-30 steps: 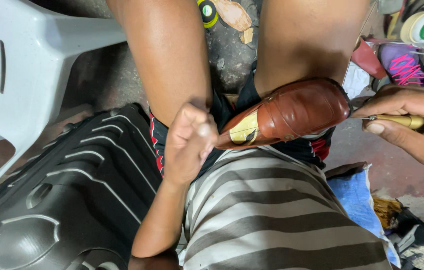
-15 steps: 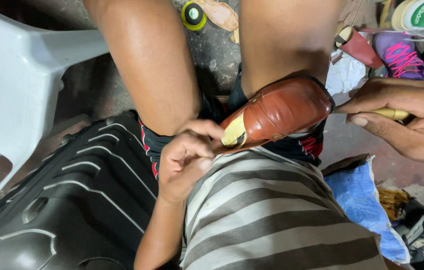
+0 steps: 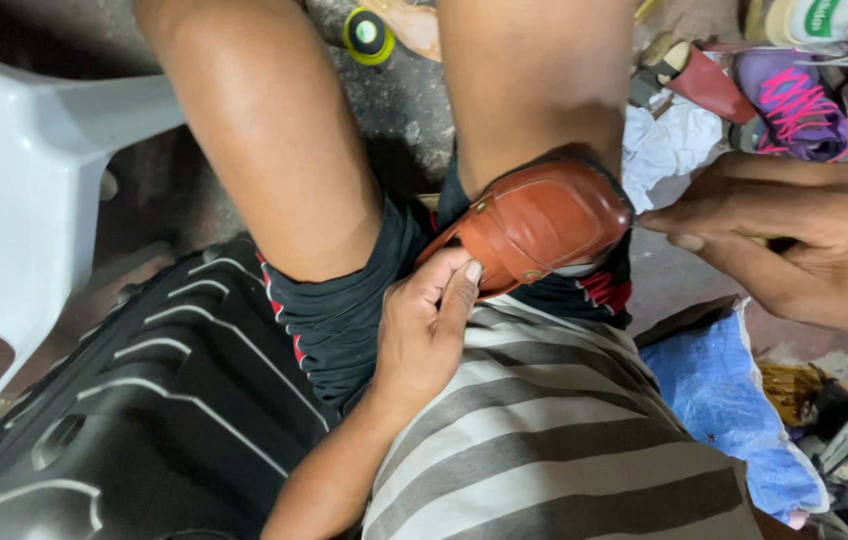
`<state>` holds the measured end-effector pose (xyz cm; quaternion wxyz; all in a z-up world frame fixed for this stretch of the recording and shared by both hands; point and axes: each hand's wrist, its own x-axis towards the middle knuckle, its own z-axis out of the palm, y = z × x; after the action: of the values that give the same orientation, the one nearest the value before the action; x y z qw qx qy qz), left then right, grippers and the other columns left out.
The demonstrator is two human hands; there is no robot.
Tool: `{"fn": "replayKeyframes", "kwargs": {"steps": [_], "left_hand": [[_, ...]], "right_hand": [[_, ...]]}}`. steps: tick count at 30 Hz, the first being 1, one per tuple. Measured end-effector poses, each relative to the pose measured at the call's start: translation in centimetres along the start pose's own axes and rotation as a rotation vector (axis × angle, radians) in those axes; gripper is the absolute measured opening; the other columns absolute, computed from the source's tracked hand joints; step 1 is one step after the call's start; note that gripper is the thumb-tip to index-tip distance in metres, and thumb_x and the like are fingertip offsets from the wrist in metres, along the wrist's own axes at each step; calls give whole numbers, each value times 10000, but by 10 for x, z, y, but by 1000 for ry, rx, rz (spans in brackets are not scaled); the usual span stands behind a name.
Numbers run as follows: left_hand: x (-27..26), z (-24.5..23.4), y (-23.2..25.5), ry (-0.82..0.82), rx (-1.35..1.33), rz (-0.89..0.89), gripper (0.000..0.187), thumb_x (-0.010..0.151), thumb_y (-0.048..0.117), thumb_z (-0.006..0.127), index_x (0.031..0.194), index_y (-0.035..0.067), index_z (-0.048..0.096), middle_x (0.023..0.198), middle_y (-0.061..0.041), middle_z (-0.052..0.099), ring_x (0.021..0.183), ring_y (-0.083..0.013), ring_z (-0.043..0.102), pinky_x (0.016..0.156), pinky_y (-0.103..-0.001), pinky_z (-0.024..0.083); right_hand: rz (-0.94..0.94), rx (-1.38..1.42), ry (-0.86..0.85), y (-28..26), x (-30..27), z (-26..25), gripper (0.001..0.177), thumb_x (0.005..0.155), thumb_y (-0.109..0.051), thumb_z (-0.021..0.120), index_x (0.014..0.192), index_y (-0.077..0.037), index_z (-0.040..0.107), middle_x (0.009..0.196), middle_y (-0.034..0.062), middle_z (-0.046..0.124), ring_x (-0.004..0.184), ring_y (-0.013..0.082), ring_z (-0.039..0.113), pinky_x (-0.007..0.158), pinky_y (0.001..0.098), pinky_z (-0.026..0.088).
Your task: The person is repairing a brown leather shoe by hand-stitching the sole to the upper. They use a needle and thread, repeatedly pulling the thread through the shoe while holding it between their legs.
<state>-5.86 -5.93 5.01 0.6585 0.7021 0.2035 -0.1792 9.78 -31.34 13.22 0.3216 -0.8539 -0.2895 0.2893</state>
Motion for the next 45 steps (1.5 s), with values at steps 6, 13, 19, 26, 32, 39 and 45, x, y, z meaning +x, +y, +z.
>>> {"fn": "replayKeyframes", "kwargs": {"steps": [6, 13, 19, 26, 32, 39, 45], "left_hand": [[13, 3, -15, -140, -440, -82, 277, 1108, 119, 502, 1304, 12, 666, 950, 32, 665, 767, -33, 491, 688, -211, 433], [14, 3, -35, -268, -551, -175, 317, 1094, 152, 504, 1364, 22, 608, 1053, -3, 642, 862, -33, 545, 760, -213, 454], [23, 8, -33, -446, -532, -143, 307, 1111, 144, 551, 1384, 24, 623, 1013, -55, 579, 847, -69, 471, 726, -238, 366], [48, 4, -22, -610, -393, -36, 318, 1045, 65, 553, 1353, 34, 621, 1100, -31, 610, 986, -156, 539, 894, -311, 461], [64, -2, -26, -728, -218, 196, 345, 995, 69, 599, 1340, 77, 613, 1045, -24, 591, 926, -129, 560, 851, -289, 513], [66, 2, -32, -883, -46, 18, 220, 1103, 197, 531, 1220, 93, 687, 830, -33, 545, 773, -155, 514, 759, -322, 496], [68, 1, -32, -830, -170, 232, 306, 1056, 187, 547, 1350, 121, 598, 963, 13, 606, 894, -111, 565, 864, -288, 511]], "right_hand": [[-41, 26, -17, 6, 0, -3, 266, 849, 63, 648, 1076, -22, 757, 870, 94, 717, 770, 183, 717, 676, 309, 561], [26, 57, -89, 11, 6, -9, 311, 860, 66, 636, 1124, -37, 763, 875, 71, 741, 792, 167, 697, 683, 300, 578], [11, -26, -169, 16, 6, -20, 256, 880, -8, 665, 1111, -78, 748, 908, 46, 746, 774, 143, 749, 669, 298, 588], [-27, -205, -196, 3, -1, -22, 278, 856, -72, 678, 1120, -122, 752, 885, 33, 719, 709, 200, 710, 633, 348, 569], [-85, -434, -204, -19, 3, -29, 294, 840, -97, 693, 1122, -138, 767, 888, 16, 702, 693, 213, 700, 578, 354, 557], [4, -482, -272, -23, 5, -24, 233, 813, -139, 706, 1041, -149, 753, 950, 2, 750, 669, 221, 713, 548, 345, 565], [70, -514, -313, -24, 10, -15, 231, 815, -180, 725, 1042, -164, 763, 919, 3, 743, 670, 238, 715, 559, 362, 575]]}}
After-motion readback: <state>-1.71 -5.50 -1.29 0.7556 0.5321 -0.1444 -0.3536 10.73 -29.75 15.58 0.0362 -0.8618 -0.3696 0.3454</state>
